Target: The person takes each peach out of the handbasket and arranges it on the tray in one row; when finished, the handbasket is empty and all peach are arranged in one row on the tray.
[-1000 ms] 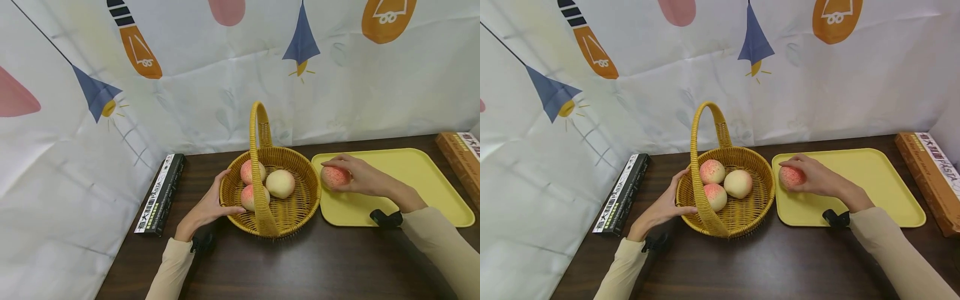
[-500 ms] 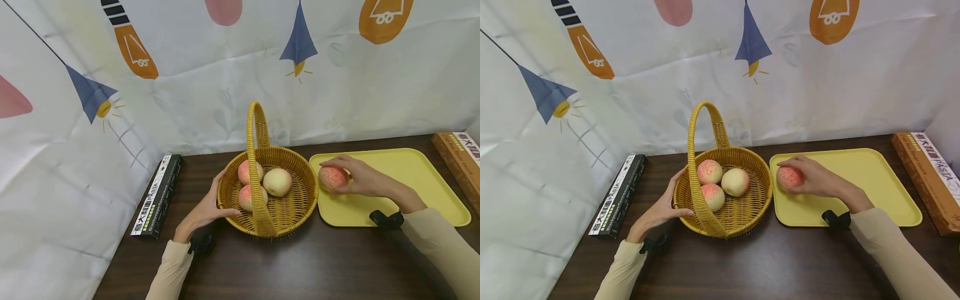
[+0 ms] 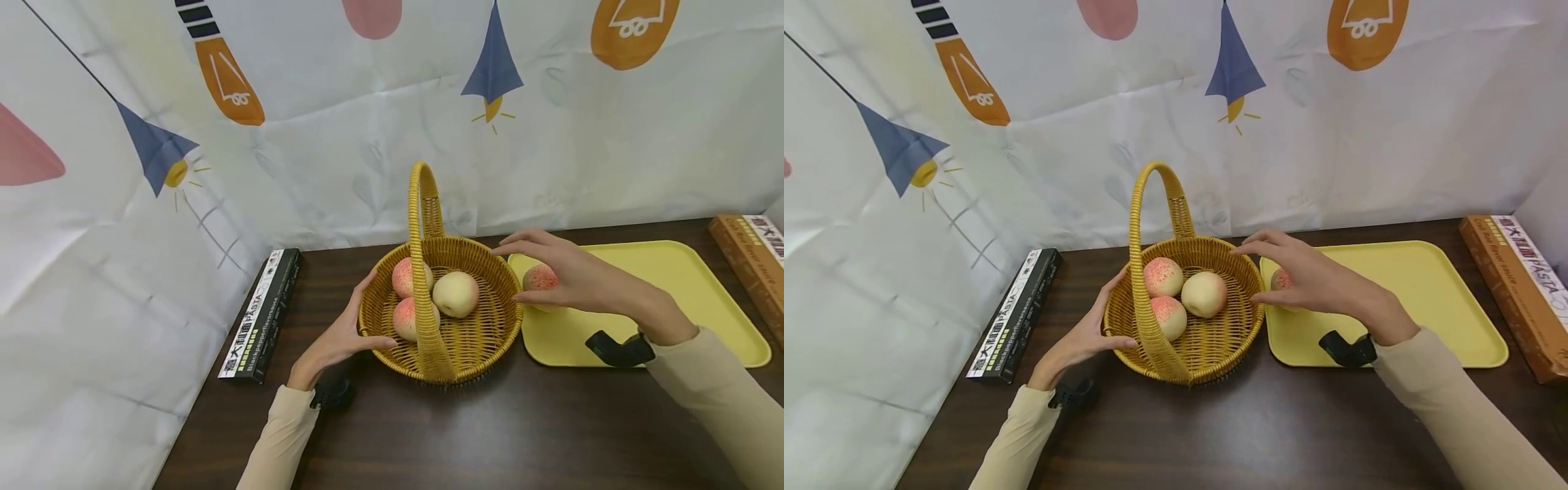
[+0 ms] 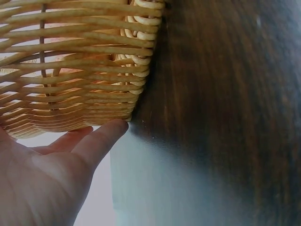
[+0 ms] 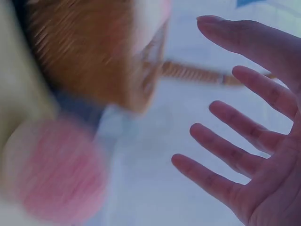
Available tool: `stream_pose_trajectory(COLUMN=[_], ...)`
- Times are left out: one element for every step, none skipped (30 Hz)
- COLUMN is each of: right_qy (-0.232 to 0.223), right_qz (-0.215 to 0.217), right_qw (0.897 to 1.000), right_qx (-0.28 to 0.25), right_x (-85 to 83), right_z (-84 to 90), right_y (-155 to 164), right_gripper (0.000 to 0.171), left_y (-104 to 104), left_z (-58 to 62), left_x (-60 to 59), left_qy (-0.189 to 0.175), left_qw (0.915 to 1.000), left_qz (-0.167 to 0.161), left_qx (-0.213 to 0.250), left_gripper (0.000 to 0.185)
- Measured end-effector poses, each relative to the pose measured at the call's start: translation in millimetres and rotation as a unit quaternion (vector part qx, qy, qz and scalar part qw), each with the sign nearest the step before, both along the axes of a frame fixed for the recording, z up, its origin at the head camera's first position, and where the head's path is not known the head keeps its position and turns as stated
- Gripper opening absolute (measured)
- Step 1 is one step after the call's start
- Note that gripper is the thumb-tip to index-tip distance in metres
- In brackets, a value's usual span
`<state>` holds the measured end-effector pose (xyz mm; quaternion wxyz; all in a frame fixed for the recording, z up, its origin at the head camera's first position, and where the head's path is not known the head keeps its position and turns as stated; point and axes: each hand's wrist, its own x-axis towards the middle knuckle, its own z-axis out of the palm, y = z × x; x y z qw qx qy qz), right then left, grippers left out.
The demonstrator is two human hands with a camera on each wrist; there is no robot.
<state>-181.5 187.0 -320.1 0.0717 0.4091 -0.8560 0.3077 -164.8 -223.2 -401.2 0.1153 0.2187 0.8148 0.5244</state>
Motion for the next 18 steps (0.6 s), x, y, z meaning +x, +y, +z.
stream_pose_trajectory(right_qy=[0.002,0.002,-0.001,-0.005,-0.013,-0.021,-0.033,-0.045,-0.057,-0.07,-0.082,-0.093,-0.101,-0.107,-0.113,-0.117,-0.116,-0.115], right_qz=[0.009,0.016,0.023,0.031,0.039,0.045,0.05,0.054,0.058,0.058,0.057,0.056,0.056,0.058,0.06,0.06,0.064,0.067], right_qw=[1.0,1.0,1.0,0.999,0.999,0.999,0.998,0.997,0.997,0.996,0.995,0.994,0.993,0.993,0.992,0.991,0.991,0.991], right_qx=[-0.004,-0.006,-0.008,-0.011,-0.014,-0.017,-0.02,-0.021,-0.021,-0.019,-0.016,-0.01,-0.003,0.005,0.012,0.017,0.019,0.019], right_x=[1.9,3.2,4.7,5.1,5.2,4.7,3.3,1.1,-1.3,-3.9,-6.8,-9.9,-12.8,-15.4,-17.8,-20.1,-21.9,-23.4], right_z=[3.1,4.7,4.6,3.2,0.4,-3.3,-8.3,-13.9,-19.2,-24.0,-28.7,-32.8,-36.6,-39.7,-41.9,-43.9,-44.9,-45.3], right_y=[-7.7,-15.4,-23.0,-29.3,-35.2,-40.5,-46.1,-50.8,-55.0,-58.6,-61.8,-64.5,-66.9,-68.8,-70.5,-72.2,-73.4,-74.4], right_gripper=[0.065,0.064,0.063,0.061,0.06,0.059,0.058,0.056,0.055,0.055,0.054,0.054,0.053,0.053,0.052,0.051,0.047,0.043], left_y=[-0.2,-0.6,-0.9,-0.3,0.5,1.4,1.5,1.7,1.8,2.0,2.1,2.0,1.9,1.7,1.5,1.4,1.2,1.1], left_z=[0.2,0.2,0.2,-0.1,-0.3,-0.6,-0.6,-0.7,-0.9,-1.1,-1.3,-1.6,-1.7,-1.7,-1.5,-1.1,-0.6,0.2], left_x=[0.2,0.5,0.8,0.6,0.5,0.6,0.9,1.3,1.7,2.2,2.7,3.2,3.5,3.6,3.7,3.7,3.5,3.2], left_qy=[-0.001,-0.002,-0.002,-0.002,-0.001,-0.001,0.0,0.001,0.001,-0.001,-0.001,-0.002,-0.002,-0.003,-0.004,-0.006,-0.005,-0.006], left_qw=[1.0,1.0,1.0,1.0,1.0,1.0,1.0,1.0,1.0,1.0,0.9999,0.9999,0.9999,0.9999,0.9999,0.9999,0.9998,0.9998], left_qz=[0.0,0.001,0.002,0.002,0.002,0.003,0.005,0.007,0.008,0.009,0.01,0.012,0.013,0.014,0.014,0.014,0.014,0.014], left_qx=[0.001,0.001,0.0,0.001,0.002,0.002,0.001,-0.001,-0.001,-0.002,-0.003,-0.004,-0.006,-0.006,-0.006,-0.008,-0.009,-0.009], left_gripper=[0.125,0.125,0.125,0.125,0.125,0.125,0.124,0.124,0.124,0.124,0.124,0.124,0.124,0.123,0.123,0.123,0.123,0.123])
